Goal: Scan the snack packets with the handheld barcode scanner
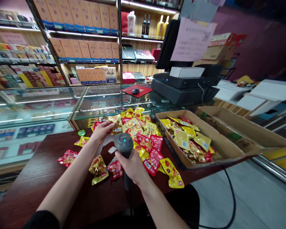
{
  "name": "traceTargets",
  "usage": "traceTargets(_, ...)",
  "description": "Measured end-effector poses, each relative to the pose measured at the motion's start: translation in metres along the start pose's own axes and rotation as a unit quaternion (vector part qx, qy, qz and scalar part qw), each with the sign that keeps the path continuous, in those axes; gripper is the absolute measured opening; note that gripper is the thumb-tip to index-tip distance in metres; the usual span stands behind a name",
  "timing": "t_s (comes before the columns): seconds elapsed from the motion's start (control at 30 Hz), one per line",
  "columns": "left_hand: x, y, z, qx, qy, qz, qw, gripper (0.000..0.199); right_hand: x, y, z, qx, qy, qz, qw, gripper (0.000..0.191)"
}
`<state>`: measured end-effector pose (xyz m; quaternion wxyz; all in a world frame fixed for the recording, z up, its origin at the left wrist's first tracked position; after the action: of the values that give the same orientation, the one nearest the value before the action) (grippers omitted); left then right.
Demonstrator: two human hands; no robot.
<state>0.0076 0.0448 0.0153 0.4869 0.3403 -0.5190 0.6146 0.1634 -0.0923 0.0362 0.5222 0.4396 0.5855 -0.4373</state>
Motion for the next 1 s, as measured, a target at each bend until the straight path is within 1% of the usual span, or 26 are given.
traceTargets(0.33,-0.0044,0.0009,-0.0032,-0.001,0.001,-0.017,1.0,0.041,-0.0024,0.0004,0.0054,-0.01,-0.004,0.022,1.0,0.025)
traceTargets(0.57,-0.0024,-0.0016,-0.0003,0.0,0.011,-0.022,1.0,0.042,-0.0016,0.0031,0.0072,-0.008,0.0,0.033,0.999,0.026)
traceTargets(0.73,-0.0017,-0.0047,0.0025,-0.002,0.038,0.007,0.999,0.045,-0.0021,0.003,0.0076,-0.002,-0.002,0.025,1.0,0.027)
traceTargets(0.8,-0.001,-0.004,0.0025,0.003,0.031,-0.002,1.0,0.044,-0.0017,0.002,0.0084,-0.004,-0.005,0.028,1.0,0.027)
traceTargets(0.93,0.0009,-0.0024,0.0026,0.003,0.012,-0.03,0.999,0.04,-0.0011,0.0002,0.0082,-0.004,0.004,-0.011,1.0,0.027)
traceTargets(1.0,0.0028,-0.0032,0.0042,0.002,0.012,-0.031,0.999,0.039,-0.0044,0.0048,0.0036,0.02,0.026,-0.049,0.998,0.021)
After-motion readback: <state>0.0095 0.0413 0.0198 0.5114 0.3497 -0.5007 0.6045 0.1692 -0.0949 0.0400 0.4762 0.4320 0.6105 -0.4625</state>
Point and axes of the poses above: each hand's wrist, its own z-axis away from the middle knuckle, its own y-axis out of the back of the hand, x = y × z, the point moved 5 cm from there along -z, towards the middle knuckle, and after that the axes turned 15 degrees about y, right-handed, at the moved point
